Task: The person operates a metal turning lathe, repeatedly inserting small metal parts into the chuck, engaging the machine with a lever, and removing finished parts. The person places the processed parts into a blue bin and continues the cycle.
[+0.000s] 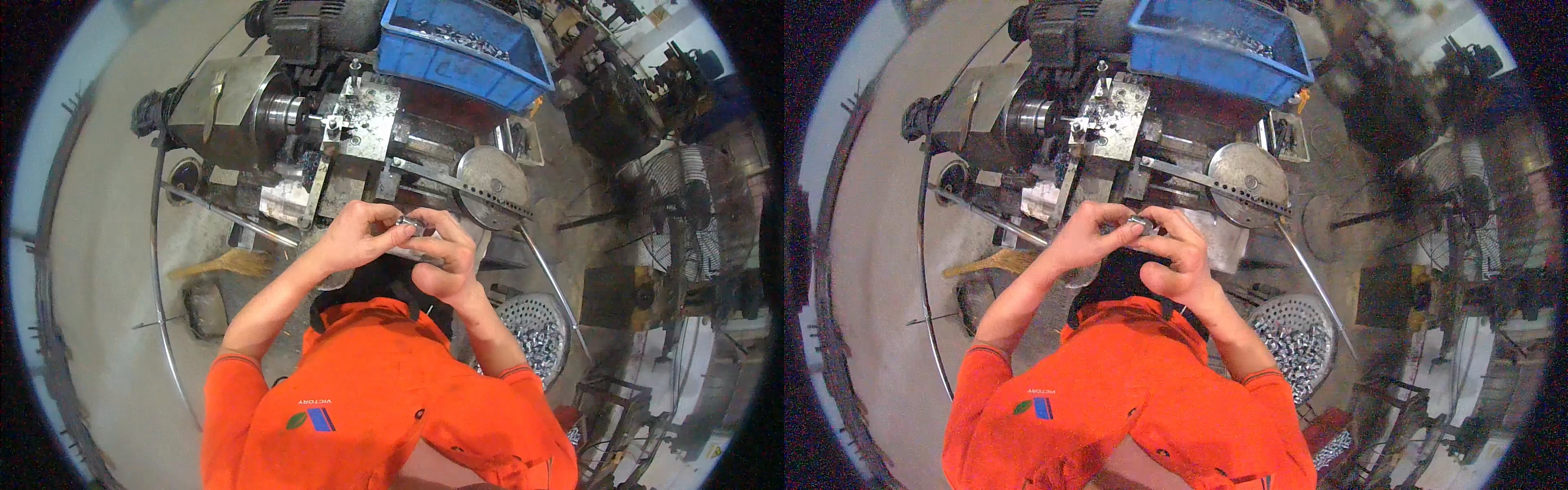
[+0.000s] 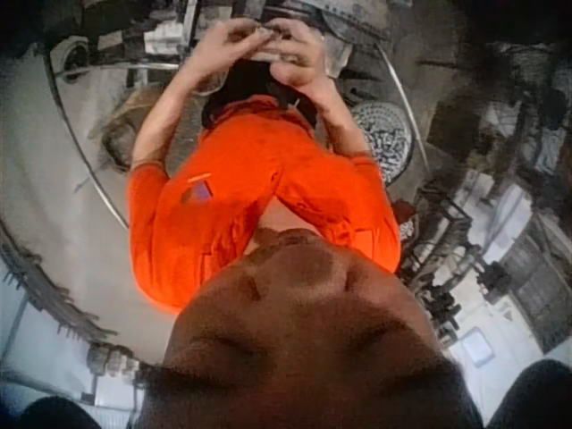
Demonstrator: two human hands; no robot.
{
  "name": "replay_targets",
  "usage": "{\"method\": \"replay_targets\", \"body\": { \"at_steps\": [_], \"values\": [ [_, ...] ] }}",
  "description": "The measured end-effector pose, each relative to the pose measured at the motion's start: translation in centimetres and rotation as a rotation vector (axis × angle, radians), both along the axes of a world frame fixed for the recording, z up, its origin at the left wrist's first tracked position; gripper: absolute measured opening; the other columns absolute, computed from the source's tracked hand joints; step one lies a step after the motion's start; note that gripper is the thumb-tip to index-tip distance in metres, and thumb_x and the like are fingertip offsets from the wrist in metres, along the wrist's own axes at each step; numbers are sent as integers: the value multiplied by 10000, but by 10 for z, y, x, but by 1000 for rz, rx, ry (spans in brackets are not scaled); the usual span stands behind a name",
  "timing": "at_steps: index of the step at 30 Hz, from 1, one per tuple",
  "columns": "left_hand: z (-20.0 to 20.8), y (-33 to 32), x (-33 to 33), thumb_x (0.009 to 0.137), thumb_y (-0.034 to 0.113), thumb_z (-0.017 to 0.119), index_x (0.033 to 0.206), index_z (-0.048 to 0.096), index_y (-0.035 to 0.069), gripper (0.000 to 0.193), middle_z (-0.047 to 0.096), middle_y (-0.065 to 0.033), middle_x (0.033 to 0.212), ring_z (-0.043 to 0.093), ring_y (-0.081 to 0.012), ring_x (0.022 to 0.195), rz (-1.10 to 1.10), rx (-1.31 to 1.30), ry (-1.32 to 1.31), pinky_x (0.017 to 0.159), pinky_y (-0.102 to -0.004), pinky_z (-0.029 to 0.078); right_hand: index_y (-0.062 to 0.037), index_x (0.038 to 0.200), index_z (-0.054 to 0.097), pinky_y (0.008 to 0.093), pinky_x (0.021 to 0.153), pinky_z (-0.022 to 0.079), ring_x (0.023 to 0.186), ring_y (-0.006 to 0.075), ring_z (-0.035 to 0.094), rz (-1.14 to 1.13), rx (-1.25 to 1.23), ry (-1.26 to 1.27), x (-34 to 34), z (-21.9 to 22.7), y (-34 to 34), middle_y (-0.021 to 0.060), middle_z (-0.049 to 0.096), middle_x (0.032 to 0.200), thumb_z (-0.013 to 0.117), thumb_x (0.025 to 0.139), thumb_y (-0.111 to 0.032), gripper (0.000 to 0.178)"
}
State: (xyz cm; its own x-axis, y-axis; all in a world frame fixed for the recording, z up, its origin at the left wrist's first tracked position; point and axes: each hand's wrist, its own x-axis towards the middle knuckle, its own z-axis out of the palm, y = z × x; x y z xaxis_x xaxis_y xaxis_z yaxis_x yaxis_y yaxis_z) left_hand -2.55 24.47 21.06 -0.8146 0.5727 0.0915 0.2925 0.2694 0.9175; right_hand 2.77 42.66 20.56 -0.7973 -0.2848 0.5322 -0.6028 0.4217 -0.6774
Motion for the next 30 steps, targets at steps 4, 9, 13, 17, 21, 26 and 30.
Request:
{"method": "replay_targets", "body": {
  "at_steps": [4, 9, 13, 17, 21, 26, 30],
  "values": [
    [1, -4, -2, 787, 247, 643, 760, 635, -5, 253, 581, -82, 612, 531, -125, 557, 53, 46, -27, 539, -285, 431, -56, 840, 667, 360, 716, 463, 852, 316, 550, -11, 141, 83, -9, 14, -5, 156, 560, 1031, 593, 540, -136, 319],
    [0, -17, -8, 781, 316, 635, 681, 616, 3, 329, 571, -132, 566, 580, -221, 505, 46, 13, 173, 479, -324, 434, -71, 784, 665, 365, 713, 466, 815, 287, 560, 52, 212, -9, -21, 24, -15, 128, 575, 972, 601, 531, -107, 264],
    [15, -43, -16, 775, 274, 642, 838, 633, 27, 255, 601, -123, 626, 604, -233, 568, 36, -3, 237, 534, -326, 454, -73, 762, 667, 348, 730, 469, 841, 290, 571, 177, 222, -102, -40, 31, -24, 130, 588, 963, 605, 520, -101, 252],
    [47, -104, -23, 787, 178, 627, 1027, 595, 38, 279, 630, -95, 695, 615, -193, 635, 93, -25, 246, 613, -307, 478, -54, 748, 691, 287, 795, 449, 935, 246, 586, 300, 26, -350, -61, 29, -28, 144, 613, 1009, 532, 507, -25, 290],
    [58, -219, -11, 788, 177, 610, 1098, 579, 76, 328, 635, -124, 832, 610, -259, 713, 573, -562, 437, 668, -352, 478, 20, 707, 691, 291, 860, 406, 923, 240, 583, 364, -295, -453, -76, 20, -35, 200, 619, 985, 395, 459, 58, 388],
    [-1, -370, 49, 760, 228, 637, 1096, 555, 45, 391, 614, -162, 760, 593, -324, 707, 778, -1220, 237, 629, -414, 462, 26, 685, 682, 292, 831, 410, 906, 241, 579, 442, -359, -420, -96, 21, -45, 218, 618, 966, 388, 472, 70, 365],
    [-37, -366, 72, 785, 199, 637, 1039, 570, -27, 346, 591, -71, 656, 584, -203, 599, 968, -406, -206, 557, -340, 458, 33, 676, 675, 301, 824, 409, 898, 248, 581, 466, -338, -311, -108, 23, -42, 239, 610, 975, 401, 490, 79, 334]
  ]
}}
